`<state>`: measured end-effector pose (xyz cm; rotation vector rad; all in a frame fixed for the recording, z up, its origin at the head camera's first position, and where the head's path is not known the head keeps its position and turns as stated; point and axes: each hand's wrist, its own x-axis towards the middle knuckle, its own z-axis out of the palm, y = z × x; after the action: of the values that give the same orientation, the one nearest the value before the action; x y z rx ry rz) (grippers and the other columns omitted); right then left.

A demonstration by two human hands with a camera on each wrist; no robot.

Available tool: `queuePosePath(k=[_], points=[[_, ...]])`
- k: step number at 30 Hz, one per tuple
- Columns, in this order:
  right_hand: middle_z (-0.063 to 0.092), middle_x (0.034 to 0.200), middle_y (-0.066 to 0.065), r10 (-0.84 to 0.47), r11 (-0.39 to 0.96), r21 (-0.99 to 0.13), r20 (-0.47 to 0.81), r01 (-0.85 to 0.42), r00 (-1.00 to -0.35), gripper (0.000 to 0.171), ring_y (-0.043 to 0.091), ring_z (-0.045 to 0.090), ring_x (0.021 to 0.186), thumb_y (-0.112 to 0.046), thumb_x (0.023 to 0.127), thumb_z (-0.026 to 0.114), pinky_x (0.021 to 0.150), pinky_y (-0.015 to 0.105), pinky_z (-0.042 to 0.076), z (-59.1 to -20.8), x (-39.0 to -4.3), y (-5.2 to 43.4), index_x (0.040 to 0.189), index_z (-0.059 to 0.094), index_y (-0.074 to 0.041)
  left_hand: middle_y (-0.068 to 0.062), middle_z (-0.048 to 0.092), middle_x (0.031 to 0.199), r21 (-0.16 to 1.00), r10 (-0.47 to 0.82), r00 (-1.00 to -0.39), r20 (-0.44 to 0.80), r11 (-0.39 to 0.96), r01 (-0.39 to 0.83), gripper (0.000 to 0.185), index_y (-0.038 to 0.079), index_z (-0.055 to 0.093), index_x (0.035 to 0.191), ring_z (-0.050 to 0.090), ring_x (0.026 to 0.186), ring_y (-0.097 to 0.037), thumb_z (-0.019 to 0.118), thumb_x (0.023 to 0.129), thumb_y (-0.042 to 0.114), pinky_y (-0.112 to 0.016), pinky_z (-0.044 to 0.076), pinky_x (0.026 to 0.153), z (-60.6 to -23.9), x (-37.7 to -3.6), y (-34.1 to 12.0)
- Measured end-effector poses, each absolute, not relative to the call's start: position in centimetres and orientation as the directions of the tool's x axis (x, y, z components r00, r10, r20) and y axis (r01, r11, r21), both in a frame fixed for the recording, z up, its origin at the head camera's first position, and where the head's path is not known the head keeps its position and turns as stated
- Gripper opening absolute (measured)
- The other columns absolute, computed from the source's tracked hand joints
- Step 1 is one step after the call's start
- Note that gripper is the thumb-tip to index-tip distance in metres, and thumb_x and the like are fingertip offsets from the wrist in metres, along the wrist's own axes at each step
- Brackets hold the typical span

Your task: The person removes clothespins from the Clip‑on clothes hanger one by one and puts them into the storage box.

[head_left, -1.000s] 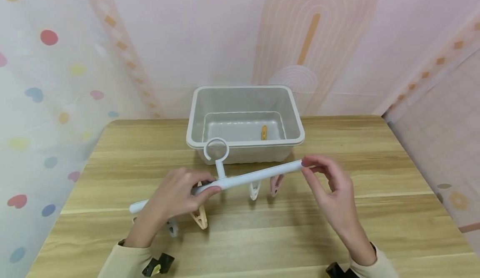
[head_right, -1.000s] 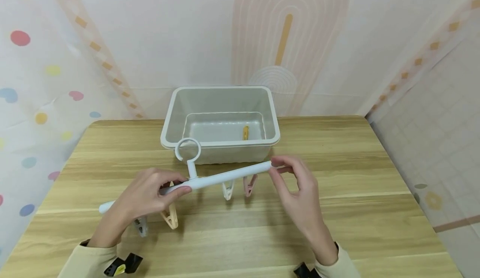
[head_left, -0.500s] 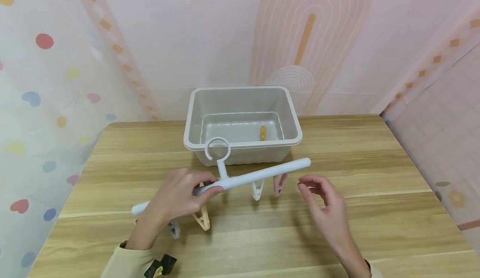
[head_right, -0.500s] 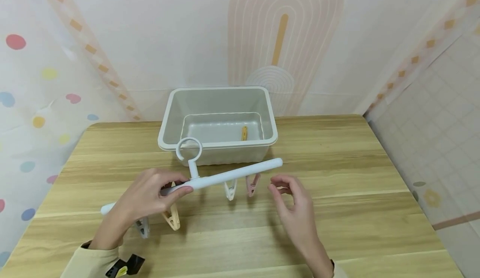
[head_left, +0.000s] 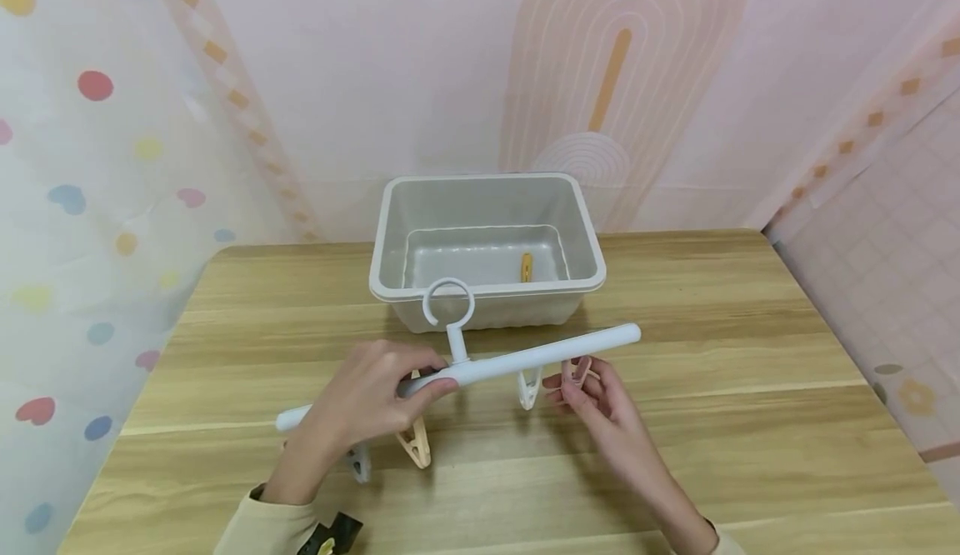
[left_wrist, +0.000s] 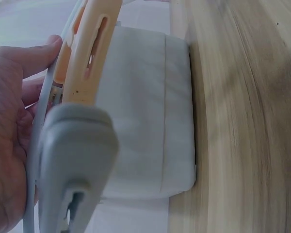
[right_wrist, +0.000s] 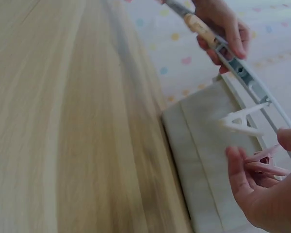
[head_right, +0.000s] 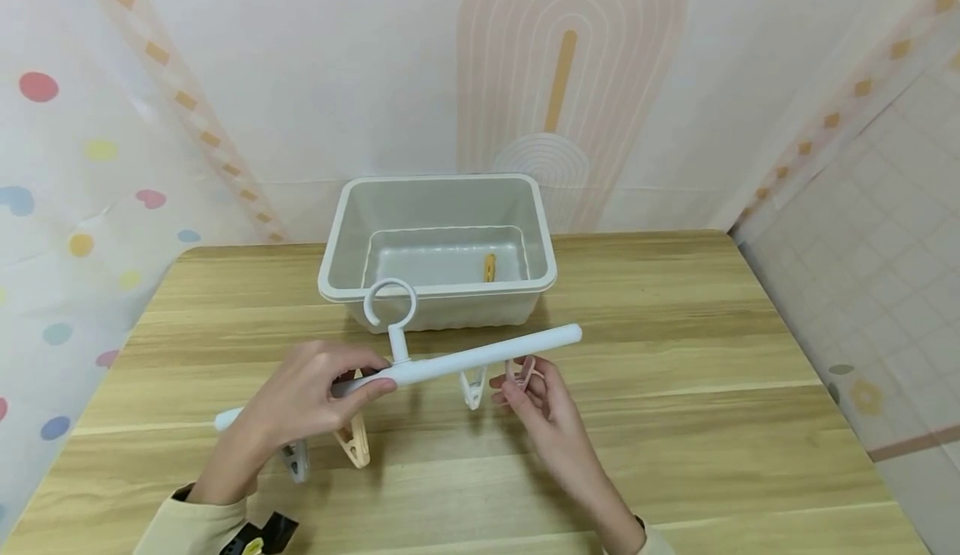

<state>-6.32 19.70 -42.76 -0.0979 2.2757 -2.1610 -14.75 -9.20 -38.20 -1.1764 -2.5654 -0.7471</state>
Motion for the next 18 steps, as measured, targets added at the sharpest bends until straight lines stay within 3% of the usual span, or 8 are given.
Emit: queuePosePath(k=[6,11,18], points=[[0.07,0.103,-0.001,-0.127,-0.027,-1.0,0.017,-0.014,-0.992,0.037,0.008,0.068,0.095,-0.015,0.106,0.048,0.087,0.026,0.059,-42.78,-6.56,20.02,0.13,0.046,0.013,0.02,0.049,0.059,0.371,0.645,-0.655,0.395,0.54,0.755,0.014,0.023,0.069,0.078,0.036,0.052,0.008,0.075,0.087,0.032,-0.013,0.03,0.048,-38.27,-14.75,-9.1],[0.073,0.101,0.001,-0.189,-0.072,-0.996,-0.047,0.062,-0.981,0.041,0.007,0.069,0.09,-0.018,0.106,0.049,0.084,0.026,0.059,-42.72,-6.27,20.27,0.128,0.046,0.017,0.019,0.051,0.059,0.38,0.649,-0.659,0.379,0.54,0.751,0.013,0.023,0.07,0.08,0.035,0.052,0.009,0.075,0.088,0.032,-0.013,0.03,0.047,-38.34,-14.78,-9.17],[0.072,0.096,-0.002,-0.201,-0.045,-0.996,-0.067,0.077,-0.977,0.036,0.005,0.068,0.083,-0.019,0.105,0.052,0.078,0.024,0.058,-42.19,-6.11,20.59,0.124,0.051,0.012,0.018,0.051,0.059,0.39,0.651,-0.643,0.404,0.513,0.765,0.011,0.023,0.071,0.081,0.036,0.052,0.009,0.076,0.087,0.03,-0.012,0.03,0.047,-38.64,-14.86,-9.28]])
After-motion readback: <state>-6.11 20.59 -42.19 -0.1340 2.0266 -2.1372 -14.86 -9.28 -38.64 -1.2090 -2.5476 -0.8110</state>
